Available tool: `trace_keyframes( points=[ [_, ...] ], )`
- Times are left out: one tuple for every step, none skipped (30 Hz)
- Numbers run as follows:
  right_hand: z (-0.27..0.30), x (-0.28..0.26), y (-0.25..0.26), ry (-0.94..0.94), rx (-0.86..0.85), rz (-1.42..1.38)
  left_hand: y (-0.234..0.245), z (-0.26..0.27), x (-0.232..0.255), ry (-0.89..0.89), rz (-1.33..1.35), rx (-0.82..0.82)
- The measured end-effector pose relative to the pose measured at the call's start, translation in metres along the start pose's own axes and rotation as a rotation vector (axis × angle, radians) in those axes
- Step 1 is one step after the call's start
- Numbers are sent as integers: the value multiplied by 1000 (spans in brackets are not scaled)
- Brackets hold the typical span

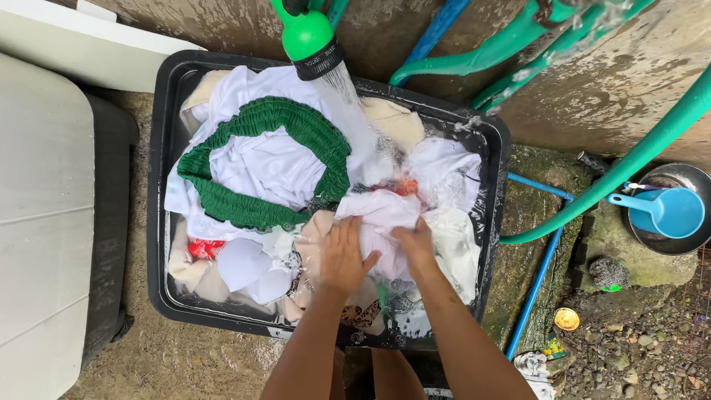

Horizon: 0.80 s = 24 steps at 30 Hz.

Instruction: The person washes laundry by rinsing and scrubbing garments in a tub of water by hand and with a brush, then places the items into a washing machine spin dryer.

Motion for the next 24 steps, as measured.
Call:
trace_keyframes(
  points=[
    [-1, -15, 21, -91, -183, -523, 3, -7, -12, 191, -16, -66],
    [3, -36, 37, -184, -367, -1044, 6, -14, -19, 382, -29, -132],
    [7, -51, 53, -186, -359, -1044, 11, -22, -6, 410, 44, -48],
    [11, -62, 63, -399, -423, -1118, 13, -28, 14, 439, 118, 36],
    [18, -71, 68, -609, -487, -1187, 15, -33, 54, 212, 233, 87],
    [27, -78, 74, -607, -478, -1189, 17, -33, 99, -15, 346, 138],
    [35, -90, 72, -480, -557, -1235, 18, -28, 140, -52, 530, 150],
    [44, -98, 69, -351, -635, -1276, 22, -26, 167, -91, 715, 158],
    [59, -99, 66, -235, -711, -1311, 23, -31, 162, -87, 708, 156],
    [71, -98, 62, -117, -785, -1342, 21, -39, 147, -84, 565, 210],
    [79, -96, 61, 5, -850, -1364, 14, -48, 132, -81, 432, 263],
    [80, -91, 51, 2, -845, -1360, 4, -61, 95, 258, 465, 227],
    [70, -74, 29, -281, -536, -915, 4, -72, 59, 472, 398, 159],
    [64, -55, 24, -533, -230, -450, 4, -76, 36, 684, 327, 87],
    [60, -50, 23, -530, -241, -447, 6, -71, 40, 688, 320, 95],
    [57, -50, 25, -427, -278, -538, 9, -65, 60, 501, 350, 137],
    [52, -55, 30, -294, -325, -709, 11, -60, 83, 302, 383, 159],
    [51, -59, 35, -232, -367, -816, 10, -47, 114, 117, 420, 84],
    [55, -61, 44, -182, -402, -866, 11, -34, 142, -55, 455, 11],
    [61, -65, 50, -192, -412, -874, 13, -33, 139, -49, 456, 6],
    [62, -73, 55, -220, -388, -852, 16, -39, 126, -58, 454, 88],
    [61, -80, 60, -289, -346, -790, 18, -47, 111, -66, 452, 170],
    [63, -86, 65, -322, -313, -749, 21, -60, 84, 69, 372, 326],
    [66, -91, 71, -298, -304, -769, 26, -64, 48, 444, 331, 405]
  ],
)
Point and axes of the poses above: each hand's wrist, its own z-axis away from the middle knuckle, its own y-axis out of the back of the hand, x = y × z, the point moved 4 cm from there along -z, towards the middle knuckle, and after that the axes turned 10 degrees about x, right-handed, at the moved point
